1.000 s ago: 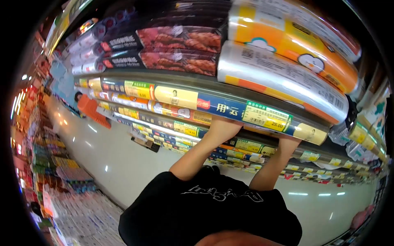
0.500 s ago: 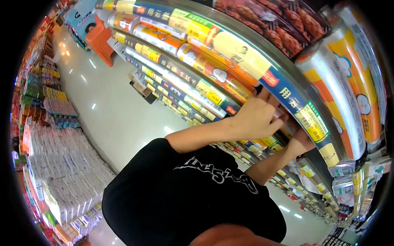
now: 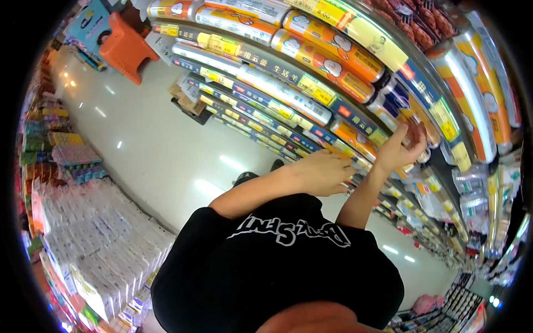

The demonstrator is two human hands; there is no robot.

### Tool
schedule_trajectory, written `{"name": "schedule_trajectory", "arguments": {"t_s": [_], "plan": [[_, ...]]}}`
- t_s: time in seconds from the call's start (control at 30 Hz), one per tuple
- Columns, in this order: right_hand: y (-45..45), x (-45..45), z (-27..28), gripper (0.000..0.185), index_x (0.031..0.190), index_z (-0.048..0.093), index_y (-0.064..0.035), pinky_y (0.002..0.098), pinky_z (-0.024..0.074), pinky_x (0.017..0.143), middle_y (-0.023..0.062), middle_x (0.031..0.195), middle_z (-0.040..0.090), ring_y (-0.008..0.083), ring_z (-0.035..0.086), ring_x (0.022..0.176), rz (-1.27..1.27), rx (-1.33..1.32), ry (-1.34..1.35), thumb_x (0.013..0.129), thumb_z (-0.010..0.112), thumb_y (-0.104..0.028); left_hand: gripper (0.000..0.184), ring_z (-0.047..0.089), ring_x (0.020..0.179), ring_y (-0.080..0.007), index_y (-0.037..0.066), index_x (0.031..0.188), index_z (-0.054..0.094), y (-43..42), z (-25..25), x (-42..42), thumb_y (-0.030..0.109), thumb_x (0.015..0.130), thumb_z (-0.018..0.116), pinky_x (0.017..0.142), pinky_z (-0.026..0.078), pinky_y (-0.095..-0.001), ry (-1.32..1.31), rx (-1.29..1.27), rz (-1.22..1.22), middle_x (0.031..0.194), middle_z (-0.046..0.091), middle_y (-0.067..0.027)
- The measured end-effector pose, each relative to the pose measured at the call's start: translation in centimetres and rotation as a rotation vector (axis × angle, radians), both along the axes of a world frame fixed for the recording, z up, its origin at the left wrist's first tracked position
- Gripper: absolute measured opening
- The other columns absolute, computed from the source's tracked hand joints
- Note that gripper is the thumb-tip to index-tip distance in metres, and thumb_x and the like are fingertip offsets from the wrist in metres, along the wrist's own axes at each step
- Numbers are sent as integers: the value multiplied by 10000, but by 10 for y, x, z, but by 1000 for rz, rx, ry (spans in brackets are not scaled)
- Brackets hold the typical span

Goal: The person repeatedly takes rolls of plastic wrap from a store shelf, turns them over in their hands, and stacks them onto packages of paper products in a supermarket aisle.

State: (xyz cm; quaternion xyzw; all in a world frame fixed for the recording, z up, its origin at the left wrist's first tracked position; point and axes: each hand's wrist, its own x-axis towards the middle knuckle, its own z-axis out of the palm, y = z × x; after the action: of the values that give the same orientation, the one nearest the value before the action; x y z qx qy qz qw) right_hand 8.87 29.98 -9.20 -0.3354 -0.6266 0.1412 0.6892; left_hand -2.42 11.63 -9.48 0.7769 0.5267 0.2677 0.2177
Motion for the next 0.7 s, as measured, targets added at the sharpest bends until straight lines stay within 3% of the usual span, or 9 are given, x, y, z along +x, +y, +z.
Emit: {"name": "schedule_trajectory", "arguments": {"t_s": [0.17, 0.27, 0.33, 0.4, 0.5, 0.6, 0.63, 0.7], "plan": [[-41, 8, 2, 196, 1108, 629, 13, 314, 496, 912, 111, 1084, 674, 183, 629, 996, 108, -30, 52, 927, 697, -20, 619, 574, 1220, -407, -27, 1388, 480, -51, -17, -5, 378, 949, 640, 1044, 445, -496, 68, -260, 11, 1328, 579, -231], [-67, 14, -1, 228, 1142, 640, -2, 294, 500, 886, 109, 1080, 697, 146, 637, 979, 240, -290, -197, 935, 702, -74, 614, 582, 1202, -411, -39, 1367, 496, -75, -37, 0, 386, 947, 637, 1033, 449, -493, 78, -238, 86, 1322, 582, -234], [-91, 18, 0, 373, 1219, 639, -15, 318, 506, 904, 110, 1128, 700, 190, 653, 1016, 310, -541, -643, 945, 715, -258, 613, 590, 1186, -407, -40, 1358, 507, -93, -39, 3, 390, 943, 640, 1022, 455, -486, 64, -254, 93, 1312, 587, -234], [-104, 31, -15, 502, 1235, 608, 22, 415, 506, 938, 247, 1161, 691, 352, 664, 1100, 418, -339, -1224, 913, 715, -348, 611, 594, 1176, -403, -41, 1350, 517, -106, -38, 5, 393, 939, 643, 1012, 459, -479, 45, -304, 75, 1302, 591, -236], [-114, 39, -8, 638, 1311, 582, -5, 454, 482, 987, 293, 1230, 648, 436, 616, 1161, 728, -833, -1719, 898, 685, -480, 607, 592, 1177, -400, -40, 1341, 526, -114, -37, 5, 395, 936, 646, 1003, 464, -471, 45, -391, 39, 1296, 593, -239], [-95, 56, -33, 672, 1357, 568, -35, 447, 476, 1010, 298, 1263, 629, 419, 608, 1194, 621, -899, -1546, 886, 682, -501, 607, 586, 1192, -403, -39, 1342, 524, -110, -41, 6, 400, 939, 642, 1006, 466, -473, 66, -395, 127, 1305, 588, -245], [-87, 63, -32, 707, 1368, 557, -8, 452, 470, 1020, 312, 1287, 612, 418, 599, 1214, 599, -721, -1477, 879, 680, -504, 608, 584, 1196, -406, -40, 1343, 523, -109, -43, 5, 401, 940, 640, 1010, 466, -475, 60, -384, 175, 1309, 586, -248], [-62, 74, -43, 733, 1360, 549, 33, 457, 471, 1019, 321, 1284, 612, 427, 595, 1213, 448, -670, -1418, 878, 675, -506, 645, 562, 1230, -431, -61, 1367, 498, -101, -37, 2, 408, 946, 636, 1042, 453, -485, 54, -397, 230, 1354, 556, -275]]}}
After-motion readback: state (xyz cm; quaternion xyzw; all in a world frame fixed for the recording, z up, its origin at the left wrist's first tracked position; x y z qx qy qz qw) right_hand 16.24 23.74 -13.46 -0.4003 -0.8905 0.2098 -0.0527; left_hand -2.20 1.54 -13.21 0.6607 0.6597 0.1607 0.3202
